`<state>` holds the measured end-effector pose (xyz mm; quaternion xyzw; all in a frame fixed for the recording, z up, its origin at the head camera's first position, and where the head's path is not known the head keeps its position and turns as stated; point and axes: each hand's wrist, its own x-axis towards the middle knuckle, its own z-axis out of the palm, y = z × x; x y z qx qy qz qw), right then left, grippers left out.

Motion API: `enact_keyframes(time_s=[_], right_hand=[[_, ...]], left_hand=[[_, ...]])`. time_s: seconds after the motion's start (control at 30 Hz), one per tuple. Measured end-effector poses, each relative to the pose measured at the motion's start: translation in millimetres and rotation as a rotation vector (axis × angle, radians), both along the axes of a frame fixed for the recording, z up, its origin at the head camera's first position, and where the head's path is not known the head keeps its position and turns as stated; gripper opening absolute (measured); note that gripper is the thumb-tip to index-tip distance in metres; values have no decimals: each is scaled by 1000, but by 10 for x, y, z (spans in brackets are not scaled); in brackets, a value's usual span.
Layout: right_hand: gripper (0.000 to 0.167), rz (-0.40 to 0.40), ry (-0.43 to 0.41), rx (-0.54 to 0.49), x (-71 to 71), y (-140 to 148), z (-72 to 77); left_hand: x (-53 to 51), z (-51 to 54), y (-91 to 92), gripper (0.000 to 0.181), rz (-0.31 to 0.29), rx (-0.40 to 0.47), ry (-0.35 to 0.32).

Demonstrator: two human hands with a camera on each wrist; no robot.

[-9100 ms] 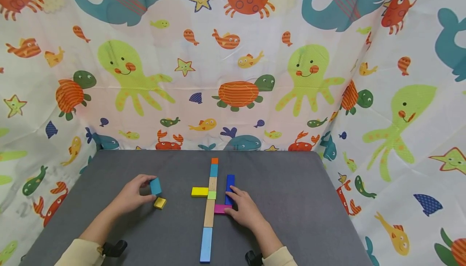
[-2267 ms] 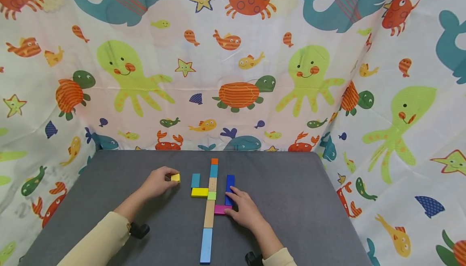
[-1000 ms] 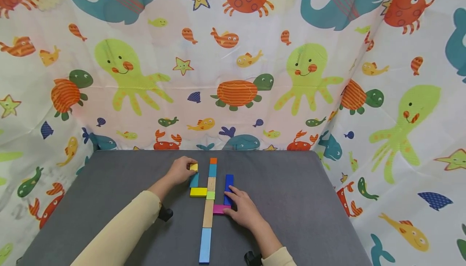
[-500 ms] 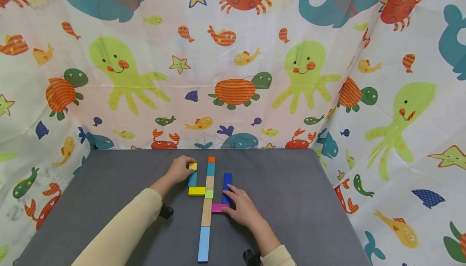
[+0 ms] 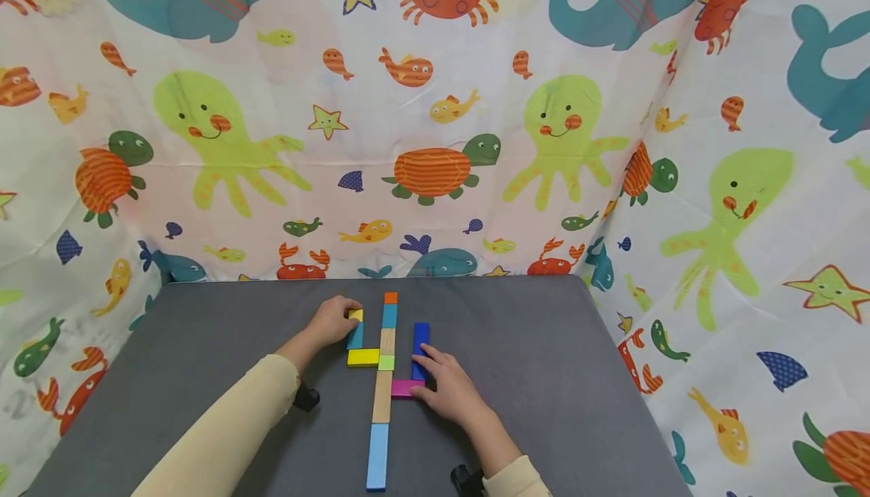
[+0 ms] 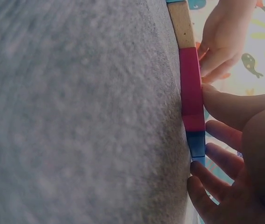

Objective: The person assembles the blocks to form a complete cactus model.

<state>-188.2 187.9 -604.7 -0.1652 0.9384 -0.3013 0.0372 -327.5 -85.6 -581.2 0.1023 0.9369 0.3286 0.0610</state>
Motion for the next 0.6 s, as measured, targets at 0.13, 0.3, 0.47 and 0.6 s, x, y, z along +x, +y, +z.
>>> enact_keyframes(time_s=[0.13,0.3,0.47,0.6], right_hand=[[62,-2,-4,-9,-2,-11,2],[62,-4,-3,-5,-4,-24,-5],[61,-5,0,1,-12,-26,-16],[61,-5,5,5,-15,-22,-18]], left_hand=[[-18,-46,-34,34,-13,4,-2],[-16,-93,-92,35,-40,29,25],[37,-127,-165,38,-32,78,69],[104,-197,-263,42,-3,93,94]])
